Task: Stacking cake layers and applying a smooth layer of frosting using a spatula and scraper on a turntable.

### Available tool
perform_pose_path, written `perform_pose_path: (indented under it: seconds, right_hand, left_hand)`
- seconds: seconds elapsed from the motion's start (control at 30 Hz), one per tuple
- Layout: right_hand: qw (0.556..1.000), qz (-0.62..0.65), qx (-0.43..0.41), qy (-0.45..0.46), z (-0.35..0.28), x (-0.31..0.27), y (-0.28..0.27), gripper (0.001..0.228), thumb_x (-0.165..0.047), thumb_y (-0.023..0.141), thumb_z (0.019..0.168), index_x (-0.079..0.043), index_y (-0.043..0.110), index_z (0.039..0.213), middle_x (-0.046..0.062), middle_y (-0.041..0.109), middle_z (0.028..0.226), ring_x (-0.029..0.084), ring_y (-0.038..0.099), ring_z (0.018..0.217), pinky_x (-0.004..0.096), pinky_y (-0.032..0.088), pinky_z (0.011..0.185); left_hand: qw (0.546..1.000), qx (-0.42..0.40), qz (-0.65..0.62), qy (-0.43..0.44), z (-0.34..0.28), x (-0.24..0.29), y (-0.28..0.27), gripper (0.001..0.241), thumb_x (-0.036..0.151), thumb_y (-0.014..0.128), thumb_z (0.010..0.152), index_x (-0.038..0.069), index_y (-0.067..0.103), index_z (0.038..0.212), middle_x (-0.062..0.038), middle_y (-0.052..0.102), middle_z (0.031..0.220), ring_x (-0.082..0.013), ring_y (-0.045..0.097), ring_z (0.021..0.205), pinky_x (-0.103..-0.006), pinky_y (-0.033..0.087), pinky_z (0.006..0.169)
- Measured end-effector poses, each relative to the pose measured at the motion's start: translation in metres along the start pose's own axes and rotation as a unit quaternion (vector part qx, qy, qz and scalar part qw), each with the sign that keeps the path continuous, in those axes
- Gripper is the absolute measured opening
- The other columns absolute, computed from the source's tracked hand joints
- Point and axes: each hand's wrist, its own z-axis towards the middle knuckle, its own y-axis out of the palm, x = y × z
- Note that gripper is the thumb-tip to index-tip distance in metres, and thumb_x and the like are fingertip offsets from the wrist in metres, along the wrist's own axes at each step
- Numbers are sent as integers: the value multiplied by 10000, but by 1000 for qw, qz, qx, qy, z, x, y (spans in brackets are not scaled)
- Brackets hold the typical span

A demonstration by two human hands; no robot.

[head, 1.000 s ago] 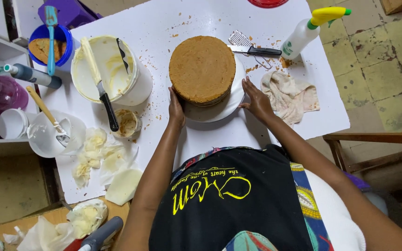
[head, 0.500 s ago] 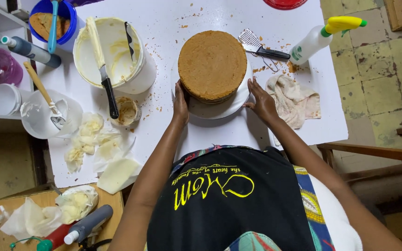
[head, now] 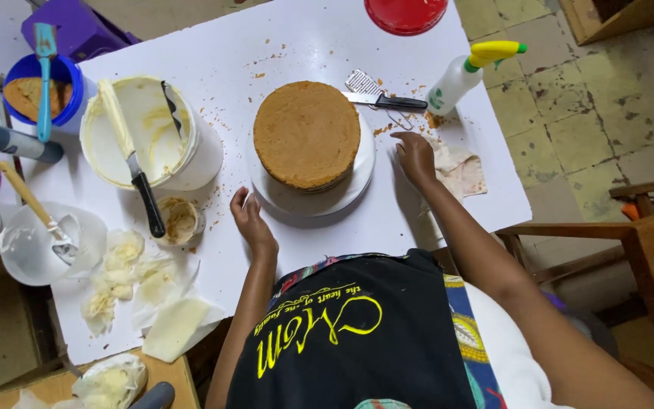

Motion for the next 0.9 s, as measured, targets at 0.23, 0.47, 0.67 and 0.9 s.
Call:
perform_pose_path:
  seconds: [0.23,0.47,0.67,0.9]
  right_hand:
    - [982,-178,22,-52,64,23,38,130,-175,731,926,-117,754,1040,56,645,932,255,687,906,350,606,746]
    - [946,-316,-22,-65,105,29,72,234,-231,655,892,-11,691,963,128,589,916,284,632,858,462,569,601]
    - [970,-152,-188,17,112,-54,-22,360,-286,749,886,65,737,967,248,613,1087,465,686,939,601,581,785]
    - [940,178,-236,171,87,-41,-83,356,-273,540,1034,-77,729,805,101,712,709,249,706,569,390,508,531]
  left_hand:
    - [993,-21,63,-100,-37,-3,-15,327,184,555,1022,123,503,1338,-77,447,1302,-218,490,1246,-355,451,1030]
    - [983,-53,83,-156,-32,7,-11,396,175,558,1009,48,498,1379,-170,489,1356,-267,520,1276,-381,465,1035]
    - [974,-70,78,-199,-32,5,-6,456,175,557,992,47,459,1419,-152,512,1357,-225,549,1225,-346,478,991]
    - [970,-98,76,-207,-29,-1,-1,483,194,521,1017,28,406,1456,-140,538,1340,-228,571,1212,-369,467,993]
